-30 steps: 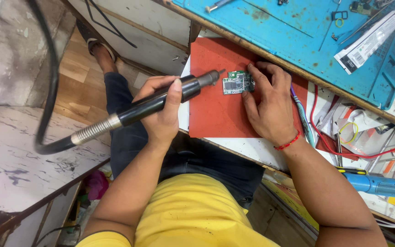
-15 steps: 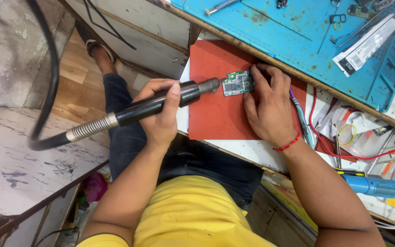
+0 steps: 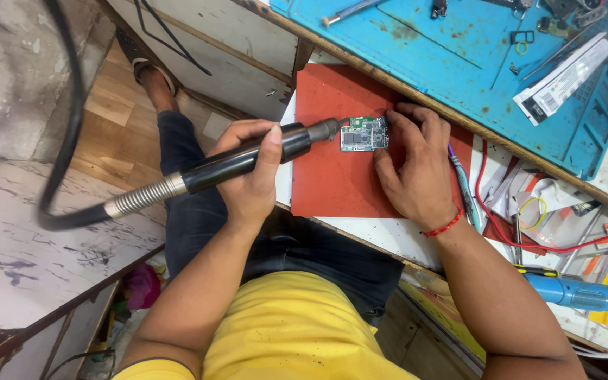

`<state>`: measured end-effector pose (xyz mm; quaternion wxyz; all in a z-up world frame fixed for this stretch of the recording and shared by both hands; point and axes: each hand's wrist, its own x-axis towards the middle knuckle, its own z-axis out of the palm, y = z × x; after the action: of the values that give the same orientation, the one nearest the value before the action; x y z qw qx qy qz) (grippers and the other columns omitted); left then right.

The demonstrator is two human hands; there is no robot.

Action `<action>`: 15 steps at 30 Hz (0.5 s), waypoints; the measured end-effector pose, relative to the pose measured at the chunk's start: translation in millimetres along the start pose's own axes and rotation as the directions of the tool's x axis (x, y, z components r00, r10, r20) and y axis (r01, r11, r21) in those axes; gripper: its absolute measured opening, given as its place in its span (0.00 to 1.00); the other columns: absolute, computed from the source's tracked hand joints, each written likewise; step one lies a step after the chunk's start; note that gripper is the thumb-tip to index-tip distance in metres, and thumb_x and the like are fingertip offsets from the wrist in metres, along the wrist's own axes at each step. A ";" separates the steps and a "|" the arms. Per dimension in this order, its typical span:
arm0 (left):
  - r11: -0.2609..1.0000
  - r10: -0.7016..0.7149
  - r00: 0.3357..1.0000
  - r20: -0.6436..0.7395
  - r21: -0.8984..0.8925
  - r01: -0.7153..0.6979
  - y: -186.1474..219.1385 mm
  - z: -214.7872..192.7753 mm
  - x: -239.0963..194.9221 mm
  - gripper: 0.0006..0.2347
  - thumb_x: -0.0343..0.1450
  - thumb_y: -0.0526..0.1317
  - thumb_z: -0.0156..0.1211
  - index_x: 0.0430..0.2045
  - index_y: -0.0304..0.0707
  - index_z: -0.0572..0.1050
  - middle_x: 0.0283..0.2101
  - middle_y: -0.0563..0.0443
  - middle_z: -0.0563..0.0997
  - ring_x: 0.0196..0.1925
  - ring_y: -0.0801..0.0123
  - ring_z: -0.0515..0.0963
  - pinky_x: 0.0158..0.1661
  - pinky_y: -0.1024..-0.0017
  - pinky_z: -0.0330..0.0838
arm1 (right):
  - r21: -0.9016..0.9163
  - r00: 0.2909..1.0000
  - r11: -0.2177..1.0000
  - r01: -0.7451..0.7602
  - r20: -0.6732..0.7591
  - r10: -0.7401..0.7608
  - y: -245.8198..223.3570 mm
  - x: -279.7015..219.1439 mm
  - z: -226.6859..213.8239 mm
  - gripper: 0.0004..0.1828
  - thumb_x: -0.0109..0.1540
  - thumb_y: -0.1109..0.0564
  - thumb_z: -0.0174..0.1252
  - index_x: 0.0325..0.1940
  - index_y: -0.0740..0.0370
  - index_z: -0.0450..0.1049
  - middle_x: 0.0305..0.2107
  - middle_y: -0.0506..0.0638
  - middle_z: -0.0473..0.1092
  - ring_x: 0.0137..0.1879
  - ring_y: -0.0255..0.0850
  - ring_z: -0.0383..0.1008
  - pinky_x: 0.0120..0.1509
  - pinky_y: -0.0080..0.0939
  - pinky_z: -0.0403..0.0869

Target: The person uses a hot air gun to heat a small circuit board placed on a red mat. They then use a purple tool to scrape or clean the surface of the board. The person is seated at a cluttered workbench with various tools and electronic parts visible.

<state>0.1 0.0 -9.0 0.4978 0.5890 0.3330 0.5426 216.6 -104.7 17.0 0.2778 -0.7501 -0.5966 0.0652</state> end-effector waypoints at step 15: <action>0.983 -0.122 0.992 0.013 -0.139 0.122 -7.5 -3.3 0.3 0.06 0.74 0.37 0.64 0.34 0.31 0.76 0.36 0.51 0.81 0.38 0.74 0.79 0.45 0.74 0.74 | -0.004 0.996 0.998 0.058 0.073 -0.057 2.5 1.9 -1.9 0.28 0.58 0.63 0.62 0.63 0.62 0.70 0.64 0.65 0.61 0.69 0.63 0.59 0.74 0.59 0.62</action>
<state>-1.9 3.1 -16.3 0.5707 0.5323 0.3288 0.5318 220.0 -104.0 17.8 0.2554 -0.7306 -0.6279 0.0826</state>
